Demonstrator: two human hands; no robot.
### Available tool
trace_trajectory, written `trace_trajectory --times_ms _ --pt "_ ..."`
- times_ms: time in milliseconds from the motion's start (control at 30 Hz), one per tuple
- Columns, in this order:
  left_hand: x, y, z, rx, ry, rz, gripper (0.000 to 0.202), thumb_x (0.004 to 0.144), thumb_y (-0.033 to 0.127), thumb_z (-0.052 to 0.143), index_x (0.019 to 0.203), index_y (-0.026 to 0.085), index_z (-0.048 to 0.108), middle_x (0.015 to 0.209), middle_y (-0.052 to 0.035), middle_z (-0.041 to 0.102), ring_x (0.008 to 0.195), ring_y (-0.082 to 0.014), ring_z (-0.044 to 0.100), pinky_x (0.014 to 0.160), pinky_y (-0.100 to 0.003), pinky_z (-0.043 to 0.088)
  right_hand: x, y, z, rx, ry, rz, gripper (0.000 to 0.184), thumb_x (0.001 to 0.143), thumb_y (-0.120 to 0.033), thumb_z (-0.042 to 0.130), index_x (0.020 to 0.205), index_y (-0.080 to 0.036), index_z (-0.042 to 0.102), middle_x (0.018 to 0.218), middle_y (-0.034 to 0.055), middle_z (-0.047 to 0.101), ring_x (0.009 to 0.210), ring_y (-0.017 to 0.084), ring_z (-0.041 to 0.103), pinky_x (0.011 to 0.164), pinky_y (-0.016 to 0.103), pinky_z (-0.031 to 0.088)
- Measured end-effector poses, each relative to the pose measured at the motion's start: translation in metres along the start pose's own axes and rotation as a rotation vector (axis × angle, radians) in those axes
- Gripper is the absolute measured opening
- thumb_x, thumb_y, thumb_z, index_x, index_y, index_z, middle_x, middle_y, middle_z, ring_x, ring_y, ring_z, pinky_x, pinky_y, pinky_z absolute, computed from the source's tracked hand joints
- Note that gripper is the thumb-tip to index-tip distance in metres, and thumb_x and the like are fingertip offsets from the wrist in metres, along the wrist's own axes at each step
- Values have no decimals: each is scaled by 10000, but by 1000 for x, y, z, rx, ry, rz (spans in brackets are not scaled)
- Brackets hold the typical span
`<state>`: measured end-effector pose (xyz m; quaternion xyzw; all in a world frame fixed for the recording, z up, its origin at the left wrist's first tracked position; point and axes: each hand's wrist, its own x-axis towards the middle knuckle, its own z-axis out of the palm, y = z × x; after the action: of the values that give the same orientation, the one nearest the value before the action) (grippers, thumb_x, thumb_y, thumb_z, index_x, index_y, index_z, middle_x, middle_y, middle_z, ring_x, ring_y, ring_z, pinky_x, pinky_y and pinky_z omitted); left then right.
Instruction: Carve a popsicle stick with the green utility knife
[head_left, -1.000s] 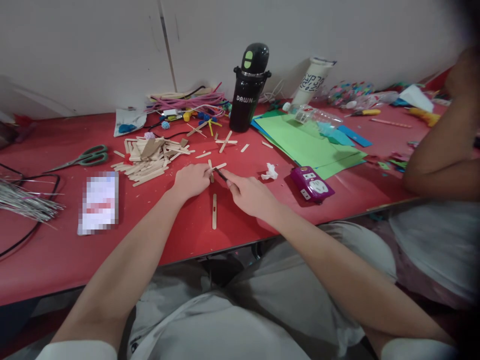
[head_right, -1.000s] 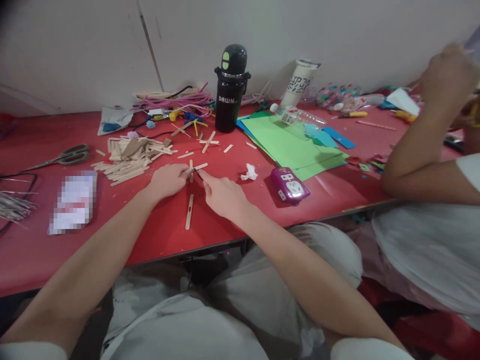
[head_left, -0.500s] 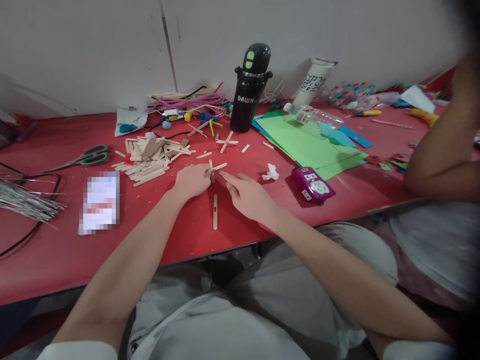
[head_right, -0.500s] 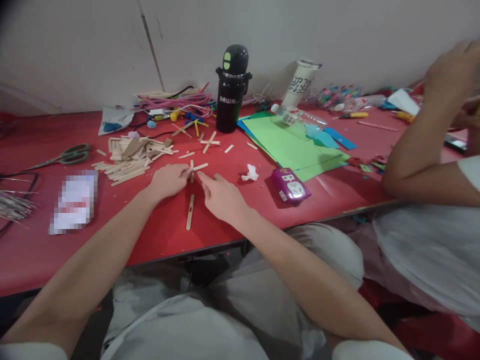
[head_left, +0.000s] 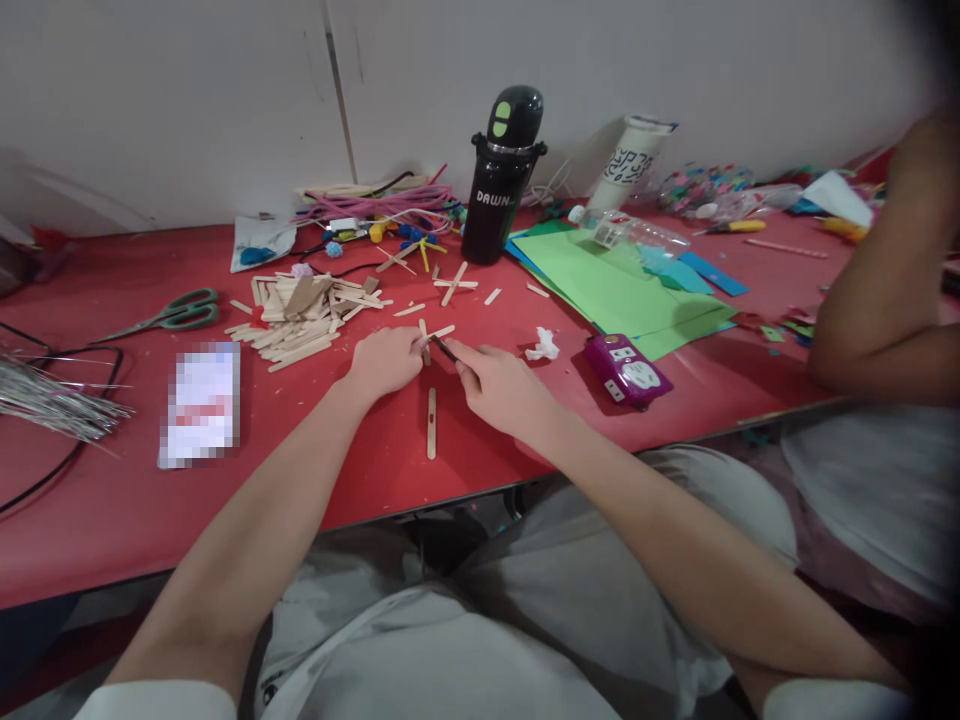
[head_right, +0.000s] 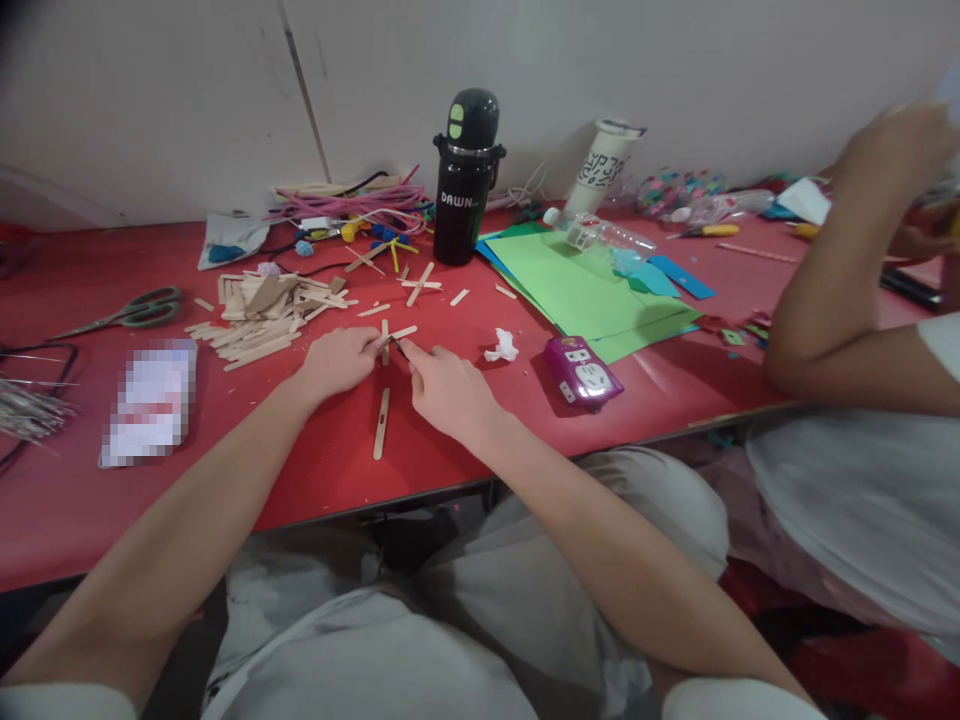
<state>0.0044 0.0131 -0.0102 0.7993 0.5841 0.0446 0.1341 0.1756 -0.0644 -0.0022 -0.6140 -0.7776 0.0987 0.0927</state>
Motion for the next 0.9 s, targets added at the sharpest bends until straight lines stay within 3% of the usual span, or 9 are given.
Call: trace_trajectory --times_ms 267,400,900 --pt "-1 1 -1 11 -4 -6 344 977 344 366 946 258 698 1100 -77 751 1067 -277 671 878 -386 510 0 1 1 -121 42 -2 556 978 -199 402 1525 -237 491 1053 106 750 983 273 669 719 335 455" --pt "-1 1 -1 -3 -3 -2 345 974 342 367 925 258 697 1094 -72 750 1058 -281 673 876 -394 511 0 1 4 -105 35 21 565 979 -205 398 1536 -265 474 1050 88 755 896 256 693 682 327 458" --pt "-2 2 -2 11 1 -18 338 972 332 379 971 261 709 1096 -80 750 1068 -284 672 884 -389 508 1 0 0 -19 -50 39 581 996 -200 394 1573 -267 419 1108 105 759 942 294 718 741 373 518"
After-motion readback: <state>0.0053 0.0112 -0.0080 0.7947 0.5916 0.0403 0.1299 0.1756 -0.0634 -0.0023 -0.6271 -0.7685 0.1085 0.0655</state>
